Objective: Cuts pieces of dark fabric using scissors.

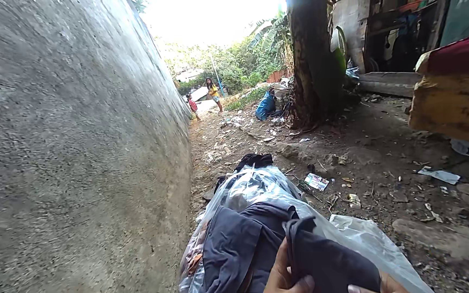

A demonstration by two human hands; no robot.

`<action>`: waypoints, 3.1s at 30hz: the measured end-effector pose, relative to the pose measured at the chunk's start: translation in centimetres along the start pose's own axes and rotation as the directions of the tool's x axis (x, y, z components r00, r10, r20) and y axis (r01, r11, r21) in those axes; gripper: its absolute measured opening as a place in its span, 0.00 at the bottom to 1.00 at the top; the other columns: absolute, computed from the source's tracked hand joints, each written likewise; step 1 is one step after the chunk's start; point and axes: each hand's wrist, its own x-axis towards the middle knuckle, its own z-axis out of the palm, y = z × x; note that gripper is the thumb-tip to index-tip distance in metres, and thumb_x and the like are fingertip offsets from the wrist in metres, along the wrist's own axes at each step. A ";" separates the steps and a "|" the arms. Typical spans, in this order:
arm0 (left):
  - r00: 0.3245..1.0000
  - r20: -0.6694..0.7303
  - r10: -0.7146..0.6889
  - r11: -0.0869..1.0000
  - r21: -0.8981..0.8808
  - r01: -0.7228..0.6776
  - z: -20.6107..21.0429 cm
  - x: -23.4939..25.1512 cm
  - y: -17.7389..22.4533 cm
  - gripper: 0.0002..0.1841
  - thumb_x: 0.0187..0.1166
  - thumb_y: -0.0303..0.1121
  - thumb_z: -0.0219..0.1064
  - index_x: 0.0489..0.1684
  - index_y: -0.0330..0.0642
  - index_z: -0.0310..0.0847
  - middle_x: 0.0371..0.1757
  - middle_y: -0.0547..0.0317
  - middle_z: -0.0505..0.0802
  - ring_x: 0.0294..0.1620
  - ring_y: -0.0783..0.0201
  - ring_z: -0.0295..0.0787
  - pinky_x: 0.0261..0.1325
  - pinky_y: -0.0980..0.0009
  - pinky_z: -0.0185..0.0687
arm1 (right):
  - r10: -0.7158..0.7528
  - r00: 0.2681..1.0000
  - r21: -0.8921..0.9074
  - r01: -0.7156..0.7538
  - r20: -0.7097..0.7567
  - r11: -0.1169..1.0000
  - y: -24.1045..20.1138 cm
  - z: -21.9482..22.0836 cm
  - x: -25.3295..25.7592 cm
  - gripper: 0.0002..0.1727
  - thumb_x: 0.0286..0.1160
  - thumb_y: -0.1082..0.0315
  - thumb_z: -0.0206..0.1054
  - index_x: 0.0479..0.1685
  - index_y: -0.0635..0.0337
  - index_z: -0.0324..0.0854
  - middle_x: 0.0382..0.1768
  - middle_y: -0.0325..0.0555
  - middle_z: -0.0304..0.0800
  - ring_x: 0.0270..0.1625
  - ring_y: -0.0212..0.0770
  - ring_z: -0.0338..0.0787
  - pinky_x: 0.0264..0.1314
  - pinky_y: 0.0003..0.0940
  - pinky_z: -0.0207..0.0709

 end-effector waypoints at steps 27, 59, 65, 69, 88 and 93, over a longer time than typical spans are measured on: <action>0.897 -0.035 0.441 0.830 0.396 -0.393 -0.8 4.3 4.8 0.25 0.73 0.20 0.70 0.72 0.25 0.74 0.57 0.53 0.94 0.51 0.68 0.94 0.57 0.69 0.92 | -0.525 0.851 -0.299 0.492 -0.034 0.817 -7.2 1.0 5.4 0.14 0.73 0.72 0.70 0.56 0.54 0.91 0.46 0.32 0.96 0.48 0.26 0.93 0.54 0.25 0.88; 0.788 0.093 0.609 0.425 0.800 -0.423 2.4 11.8 19.0 0.15 0.77 0.25 0.73 0.60 0.43 0.90 0.51 0.58 0.96 0.44 0.70 0.94 0.50 0.71 0.90 | -0.624 0.780 -0.568 0.492 -0.051 0.660 -21.4 5.2 10.2 0.12 0.80 0.76 0.67 0.56 0.64 0.90 0.44 0.41 0.95 0.44 0.24 0.91 0.51 0.23 0.85; 0.817 0.092 0.569 0.511 0.739 -0.439 2.0 12.3 18.2 0.17 0.70 0.21 0.76 0.58 0.39 0.90 0.54 0.58 0.94 0.49 0.69 0.92 0.52 0.70 0.91 | -0.567 0.820 -0.609 0.408 -0.083 0.680 -20.8 5.3 9.7 0.17 0.74 0.80 0.71 0.61 0.66 0.86 0.44 0.45 0.95 0.41 0.30 0.93 0.47 0.25 0.88; 0.798 0.152 0.583 0.256 0.898 -0.358 2.1 12.2 17.9 0.15 0.72 0.25 0.77 0.58 0.40 0.90 0.54 0.53 0.93 0.49 0.66 0.92 0.53 0.67 0.90 | -0.616 0.787 -0.806 0.353 -0.018 0.475 -20.4 4.8 9.7 0.14 0.74 0.76 0.73 0.57 0.61 0.89 0.44 0.45 0.95 0.40 0.32 0.92 0.46 0.33 0.87; 0.903 0.332 0.272 0.614 0.663 -0.428 -1.9 11.1 14.9 0.11 0.85 0.26 0.59 0.56 0.41 0.87 0.52 0.66 0.93 0.54 0.76 0.88 0.62 0.71 0.86 | -0.345 0.857 -0.731 0.509 0.383 0.455 -18.1 1.9 9.3 0.08 0.75 0.70 0.67 0.47 0.50 0.89 0.41 0.30 0.93 0.41 0.24 0.89 0.46 0.24 0.85; 0.862 0.414 0.292 0.551 0.664 -0.506 -1.0 11.0 14.7 0.15 0.85 0.24 0.56 0.52 0.40 0.92 0.50 0.63 0.92 0.54 0.77 0.86 0.61 0.75 0.83 | -0.271 0.739 -0.655 0.673 0.617 0.345 -17.1 1.4 10.1 0.10 0.78 0.69 0.65 0.47 0.59 0.92 0.46 0.37 0.92 0.47 0.19 0.86 0.50 0.15 0.79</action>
